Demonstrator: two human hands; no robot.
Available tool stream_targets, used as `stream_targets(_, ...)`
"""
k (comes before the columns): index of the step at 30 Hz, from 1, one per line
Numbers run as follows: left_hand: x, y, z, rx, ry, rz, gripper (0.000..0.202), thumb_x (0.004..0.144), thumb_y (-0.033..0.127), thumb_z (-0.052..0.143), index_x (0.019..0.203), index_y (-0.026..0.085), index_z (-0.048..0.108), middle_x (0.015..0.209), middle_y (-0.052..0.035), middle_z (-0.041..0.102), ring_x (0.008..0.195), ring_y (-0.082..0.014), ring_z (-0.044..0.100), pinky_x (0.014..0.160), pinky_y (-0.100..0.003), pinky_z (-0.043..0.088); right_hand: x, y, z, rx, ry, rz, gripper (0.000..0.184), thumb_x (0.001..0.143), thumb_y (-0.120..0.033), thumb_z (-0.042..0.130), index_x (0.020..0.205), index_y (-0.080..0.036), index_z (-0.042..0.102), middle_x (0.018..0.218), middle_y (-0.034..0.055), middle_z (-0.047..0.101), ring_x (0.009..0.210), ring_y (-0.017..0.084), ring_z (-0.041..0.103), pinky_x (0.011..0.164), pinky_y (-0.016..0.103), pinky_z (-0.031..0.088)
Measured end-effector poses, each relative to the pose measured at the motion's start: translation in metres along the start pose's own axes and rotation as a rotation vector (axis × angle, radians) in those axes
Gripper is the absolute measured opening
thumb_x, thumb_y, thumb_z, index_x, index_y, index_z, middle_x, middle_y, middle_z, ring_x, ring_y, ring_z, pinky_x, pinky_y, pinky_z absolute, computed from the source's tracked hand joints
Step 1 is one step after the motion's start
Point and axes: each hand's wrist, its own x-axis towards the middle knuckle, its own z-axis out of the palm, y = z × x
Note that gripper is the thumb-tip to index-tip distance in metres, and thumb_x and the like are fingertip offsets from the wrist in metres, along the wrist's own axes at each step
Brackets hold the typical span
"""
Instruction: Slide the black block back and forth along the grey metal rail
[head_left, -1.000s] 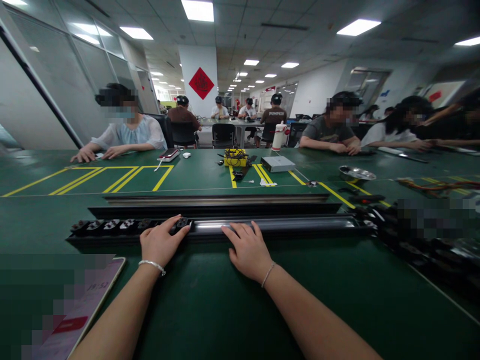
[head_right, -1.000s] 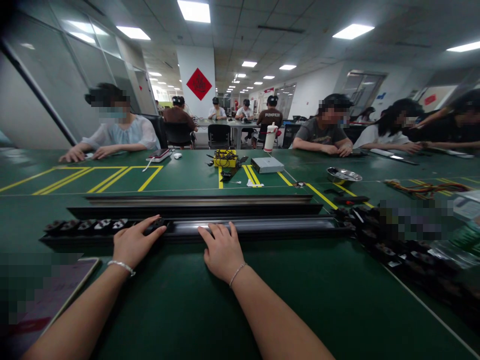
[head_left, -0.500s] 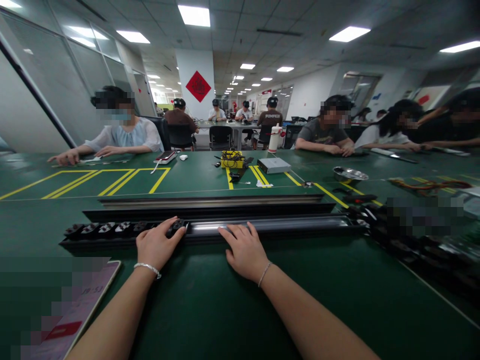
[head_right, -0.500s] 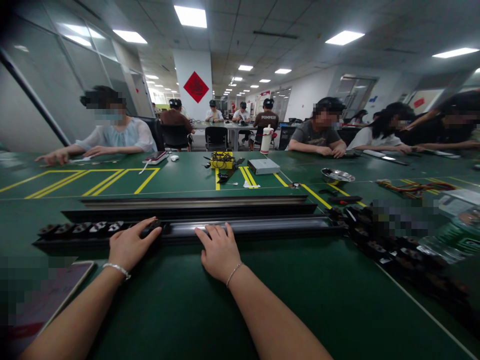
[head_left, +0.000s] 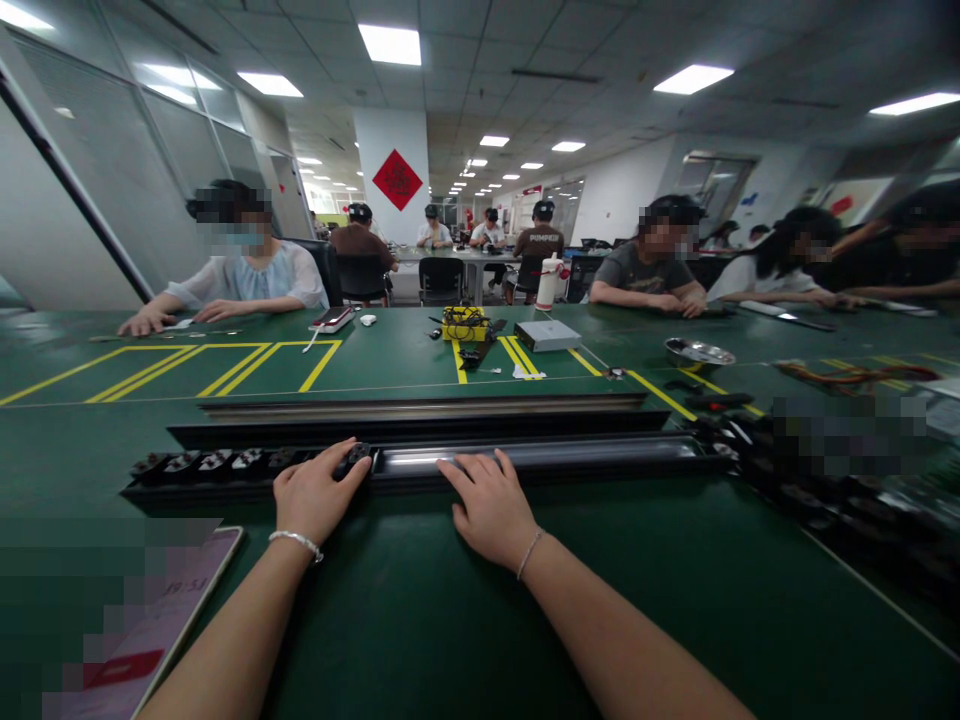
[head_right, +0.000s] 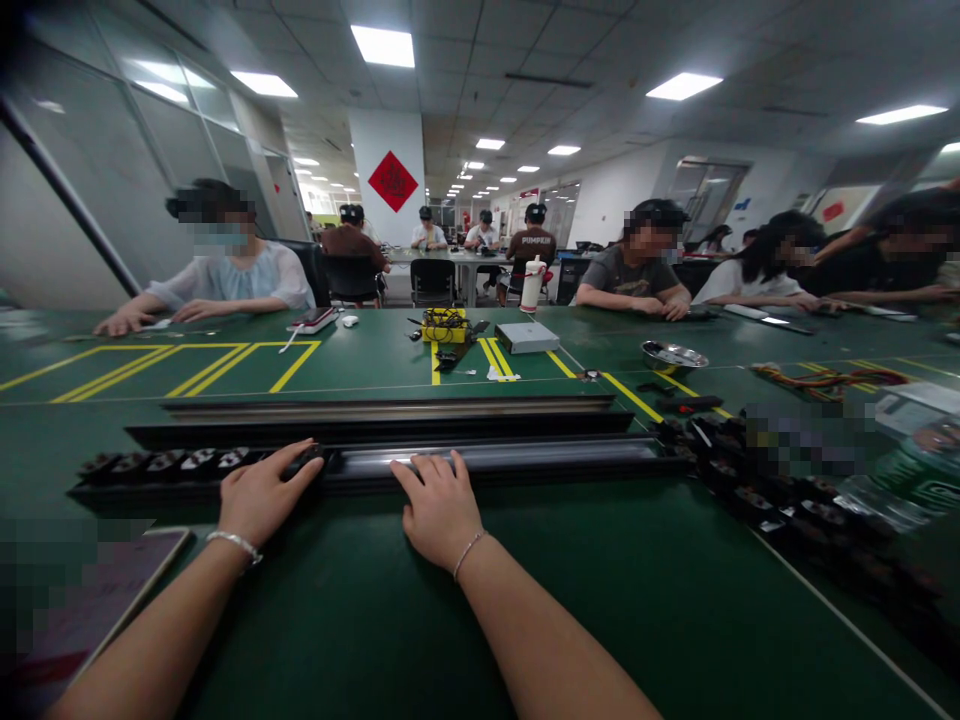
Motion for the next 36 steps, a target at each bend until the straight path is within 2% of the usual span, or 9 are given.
stream_targets(14, 0.0007, -0.0029, 0.0019, -0.022, 0.018, 0.014, 0.046, 0.076, 0.055, 0.038, 0.112, 0.033, 0.055, 0.123, 0.0007, 0.055, 0.113, -0.0229, 0.049, 0.093, -0.041, 0.029, 0.0001, -0.0011, -0.0025, -0.035, -0.039, 0.012, 0.052, 0.079, -0.029, 0.046, 0.130, -0.030, 0.036, 0.129, 0.0027, 0.045, 0.117, 0.019, 0.036, 0.104, 0.043, 0.010)
stream_targets(23, -0.0008, 0.0002, 0.0000, 0.001, 0.014, 0.013, 0.047, 0.076, 0.056, 0.037, 0.112, 0.033, 0.056, 0.123, 0.0019, 0.055, 0.114, -0.0230, 0.048, 0.092, -0.040, 0.030, 0.0005, 0.0008, 0.0016, -0.005, 0.000, -0.001, 0.052, 0.078, -0.028, 0.046, 0.128, -0.030, 0.037, 0.126, 0.0031, 0.047, 0.115, 0.020, 0.038, 0.104, 0.044, 0.011)
stream_targets(36, -0.0005, -0.0006, 0.0009, 0.004, 0.012, 0.015, 0.047, 0.076, 0.056, 0.036, 0.112, 0.032, 0.055, 0.125, 0.0018, 0.054, 0.115, -0.0214, 0.047, 0.092, -0.039, 0.028, 0.0002, -0.0008, -0.0007, -0.036, -0.015, 0.005, 0.050, 0.078, -0.029, 0.045, 0.128, -0.030, 0.037, 0.126, 0.0031, 0.047, 0.115, 0.020, 0.038, 0.103, 0.044, 0.012)
